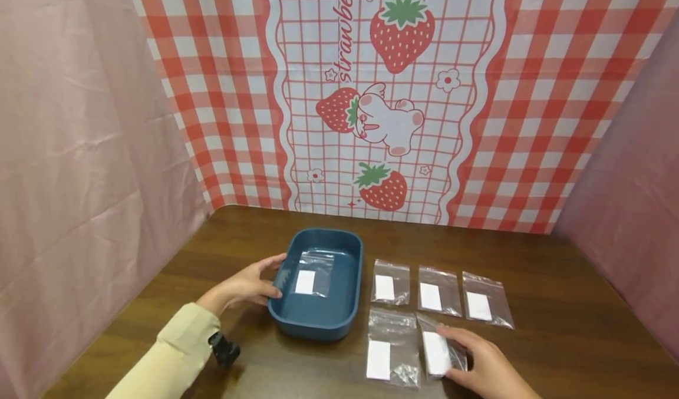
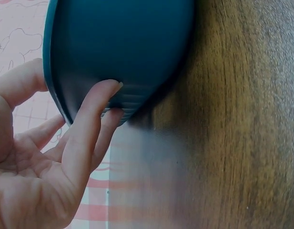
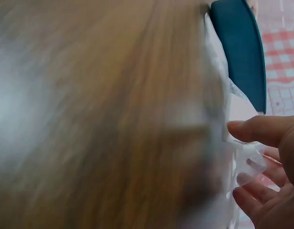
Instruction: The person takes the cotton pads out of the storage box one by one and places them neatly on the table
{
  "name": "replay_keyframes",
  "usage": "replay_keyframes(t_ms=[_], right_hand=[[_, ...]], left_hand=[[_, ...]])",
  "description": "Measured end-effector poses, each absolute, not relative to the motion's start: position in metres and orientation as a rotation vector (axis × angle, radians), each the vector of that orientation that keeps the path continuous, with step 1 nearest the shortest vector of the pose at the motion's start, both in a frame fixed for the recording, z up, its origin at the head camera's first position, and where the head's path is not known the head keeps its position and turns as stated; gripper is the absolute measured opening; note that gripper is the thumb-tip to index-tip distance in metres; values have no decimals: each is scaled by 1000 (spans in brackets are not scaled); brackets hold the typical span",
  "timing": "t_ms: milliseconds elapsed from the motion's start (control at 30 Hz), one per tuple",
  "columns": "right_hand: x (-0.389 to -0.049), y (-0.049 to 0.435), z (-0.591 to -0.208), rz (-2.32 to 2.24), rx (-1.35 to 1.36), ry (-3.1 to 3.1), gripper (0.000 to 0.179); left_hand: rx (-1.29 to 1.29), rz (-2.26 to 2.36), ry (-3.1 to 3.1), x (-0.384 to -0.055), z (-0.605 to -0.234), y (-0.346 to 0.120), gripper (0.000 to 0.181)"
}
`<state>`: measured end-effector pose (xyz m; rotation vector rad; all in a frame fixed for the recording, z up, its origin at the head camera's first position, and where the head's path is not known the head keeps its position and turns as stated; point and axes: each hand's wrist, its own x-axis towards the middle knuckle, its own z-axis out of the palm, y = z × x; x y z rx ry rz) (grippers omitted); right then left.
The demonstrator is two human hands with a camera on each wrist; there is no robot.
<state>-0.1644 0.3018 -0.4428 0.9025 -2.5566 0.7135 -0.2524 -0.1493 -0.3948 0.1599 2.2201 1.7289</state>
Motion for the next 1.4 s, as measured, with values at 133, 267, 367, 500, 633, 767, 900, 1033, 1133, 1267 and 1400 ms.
replay_keyframes(t_ms=[133, 267, 367, 500, 633, 767, 900, 1033, 1133, 1267, 1400], right_hand=[[-166, 312, -442, 790, 925, -2773, 63], [-168, 315, -443, 823, 1024, -2821, 63], [-171, 317, -446, 742, 1123, -2742, 64], [-175, 323, -450, 686, 1220, -2666, 65], [-176, 325, -452, 676, 1258, -2629, 66], [-175, 323, -450, 651, 1235, -2604, 68], [-172, 319, -446, 655, 1175, -2605, 70], [-170, 310, -440, 712, 1095, -2632, 71], [-169, 299, -437, 713, 1035, -2609, 69], [-167, 282, -431, 763, 900, -2588, 65], [-168, 265, -425, 915, 781, -2589, 60]], left_hand=[[149, 1726, 2232, -252, -394, -151, 84], [161, 1735, 2224, -252, -393, -152, 84], [173, 1738, 2225, -252, -394, -152, 84], [177, 1743, 2215, -253, -395, -152, 84], [174, 1748, 2201, -253, -395, -152, 85], [169, 1745, 2209, -253, -394, -152, 85], [176, 1744, 2212, -254, -394, -152, 84], [180, 1741, 2213, -254, -396, -152, 84], [181, 1744, 2211, -254, -397, -152, 85], [180, 1748, 2208, -253, -397, -151, 85], [175, 1751, 2204, -253, -397, -151, 85]])
